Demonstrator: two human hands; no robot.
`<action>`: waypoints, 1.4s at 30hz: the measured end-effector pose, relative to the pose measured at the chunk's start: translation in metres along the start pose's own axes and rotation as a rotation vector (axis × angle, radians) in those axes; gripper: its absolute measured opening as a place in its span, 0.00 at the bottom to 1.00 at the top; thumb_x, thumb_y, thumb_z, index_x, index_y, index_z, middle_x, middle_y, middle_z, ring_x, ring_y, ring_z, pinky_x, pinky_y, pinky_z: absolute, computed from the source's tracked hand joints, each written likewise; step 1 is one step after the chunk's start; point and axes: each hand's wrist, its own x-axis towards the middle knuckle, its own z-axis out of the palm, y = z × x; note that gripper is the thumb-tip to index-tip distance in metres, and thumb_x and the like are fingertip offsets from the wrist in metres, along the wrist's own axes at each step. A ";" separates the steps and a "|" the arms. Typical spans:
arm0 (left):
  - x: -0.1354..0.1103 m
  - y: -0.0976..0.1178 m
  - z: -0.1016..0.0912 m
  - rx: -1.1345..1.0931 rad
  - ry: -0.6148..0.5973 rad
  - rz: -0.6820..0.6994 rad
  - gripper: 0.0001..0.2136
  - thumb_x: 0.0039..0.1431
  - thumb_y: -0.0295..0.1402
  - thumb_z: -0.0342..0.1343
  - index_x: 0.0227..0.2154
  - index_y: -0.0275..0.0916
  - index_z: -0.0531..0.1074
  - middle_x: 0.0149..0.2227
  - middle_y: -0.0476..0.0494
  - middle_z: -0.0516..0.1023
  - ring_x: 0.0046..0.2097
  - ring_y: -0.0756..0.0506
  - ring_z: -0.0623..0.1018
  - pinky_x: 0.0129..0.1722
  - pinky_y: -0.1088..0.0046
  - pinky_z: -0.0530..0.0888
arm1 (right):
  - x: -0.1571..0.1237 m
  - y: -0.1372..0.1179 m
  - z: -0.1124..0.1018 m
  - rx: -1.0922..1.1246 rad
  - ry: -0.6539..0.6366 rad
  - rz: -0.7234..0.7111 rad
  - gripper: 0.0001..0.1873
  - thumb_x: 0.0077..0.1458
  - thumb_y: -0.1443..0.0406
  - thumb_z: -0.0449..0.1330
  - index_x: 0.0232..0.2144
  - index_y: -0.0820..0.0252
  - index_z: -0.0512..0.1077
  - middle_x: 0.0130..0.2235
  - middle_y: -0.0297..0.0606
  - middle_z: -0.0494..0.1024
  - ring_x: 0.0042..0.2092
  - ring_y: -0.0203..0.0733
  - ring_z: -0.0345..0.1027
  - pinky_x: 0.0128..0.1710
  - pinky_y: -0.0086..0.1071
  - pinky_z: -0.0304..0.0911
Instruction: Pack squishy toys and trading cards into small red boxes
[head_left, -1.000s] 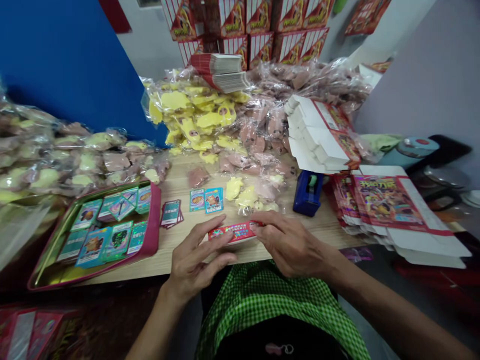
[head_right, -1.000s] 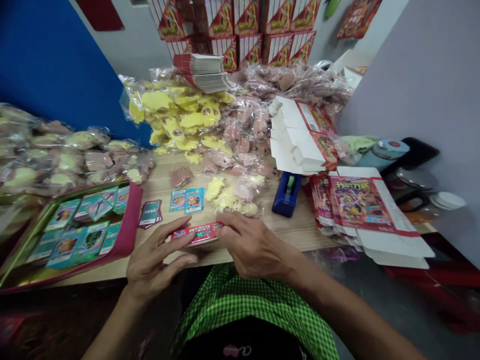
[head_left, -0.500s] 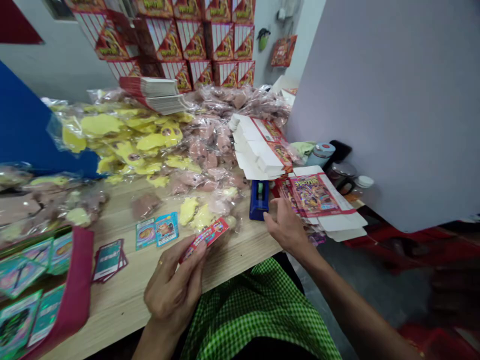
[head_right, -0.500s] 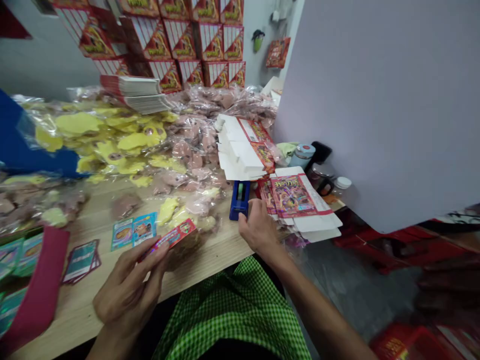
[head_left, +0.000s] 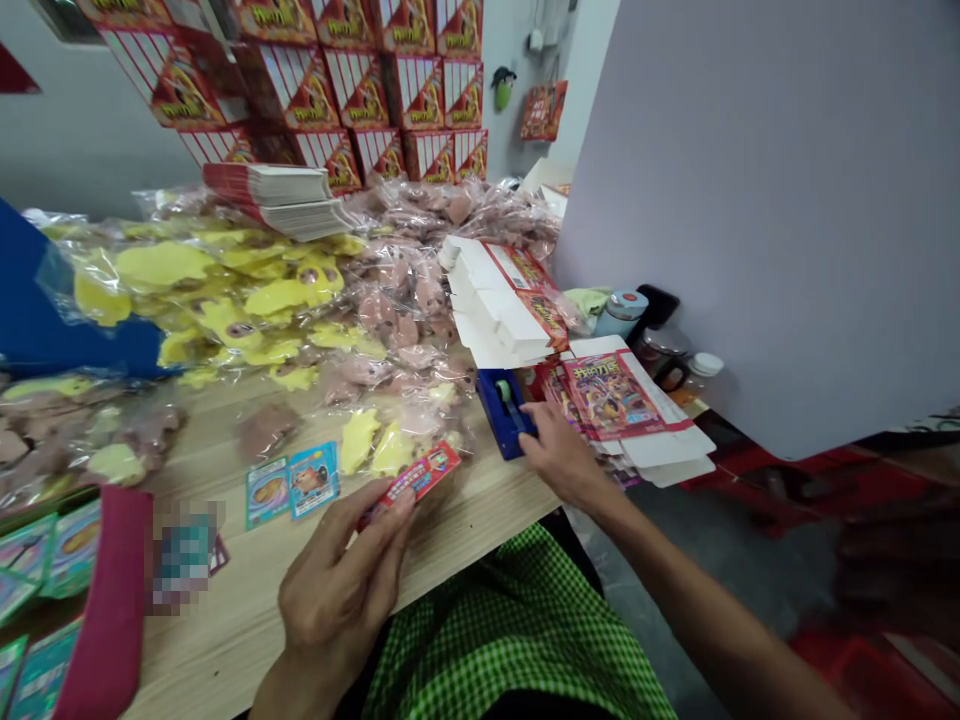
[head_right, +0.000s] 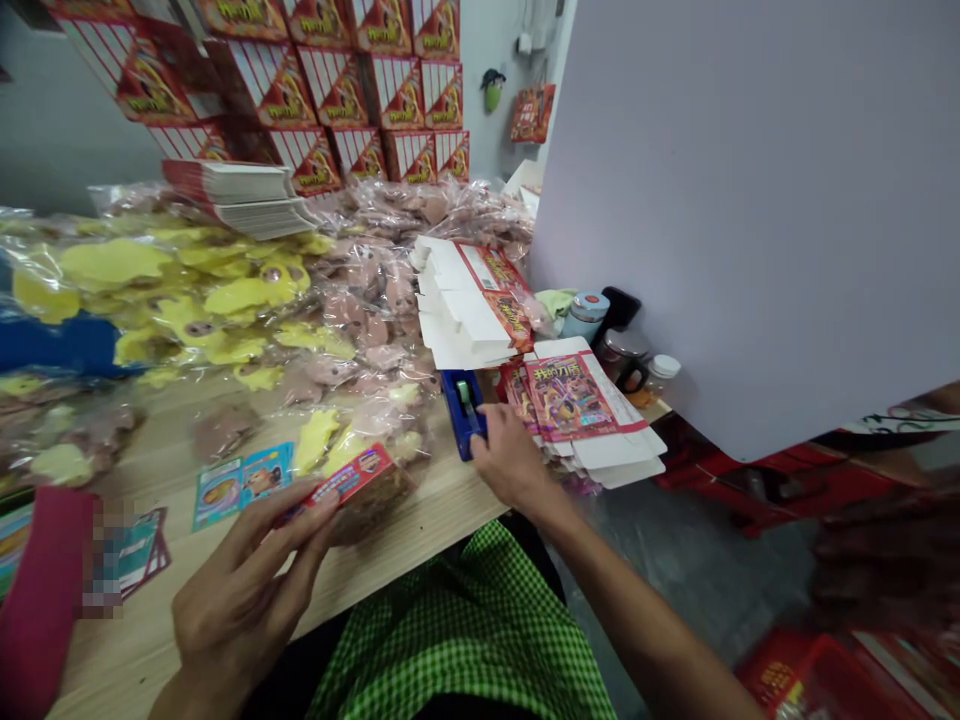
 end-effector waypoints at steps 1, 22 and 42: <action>0.003 0.002 0.003 -0.031 -0.012 0.025 0.12 0.61 0.20 0.62 0.47 0.35 0.78 0.48 0.39 0.80 0.46 0.47 0.82 0.47 0.74 0.79 | 0.003 0.004 -0.005 0.028 -0.008 0.048 0.19 0.56 0.70 0.56 0.49 0.69 0.75 0.54 0.56 0.73 0.57 0.57 0.67 0.60 0.47 0.62; 0.014 0.006 0.017 -0.120 -0.047 -0.008 0.12 0.60 0.20 0.63 0.47 0.35 0.77 0.50 0.36 0.80 0.49 0.44 0.82 0.51 0.66 0.81 | -0.016 0.027 0.019 0.384 0.119 0.097 0.09 0.44 0.61 0.56 0.17 0.54 0.62 0.25 0.35 0.70 0.34 0.46 0.68 0.37 0.37 0.67; 0.017 0.012 0.013 -0.173 -0.016 -0.062 0.12 0.63 0.23 0.60 0.48 0.37 0.71 0.43 0.41 0.84 0.44 0.46 0.84 0.44 0.70 0.82 | -0.065 -0.091 0.013 1.019 -0.353 -0.137 0.40 0.63 0.60 0.60 0.72 0.61 0.53 0.25 0.30 0.77 0.24 0.37 0.69 0.25 0.31 0.68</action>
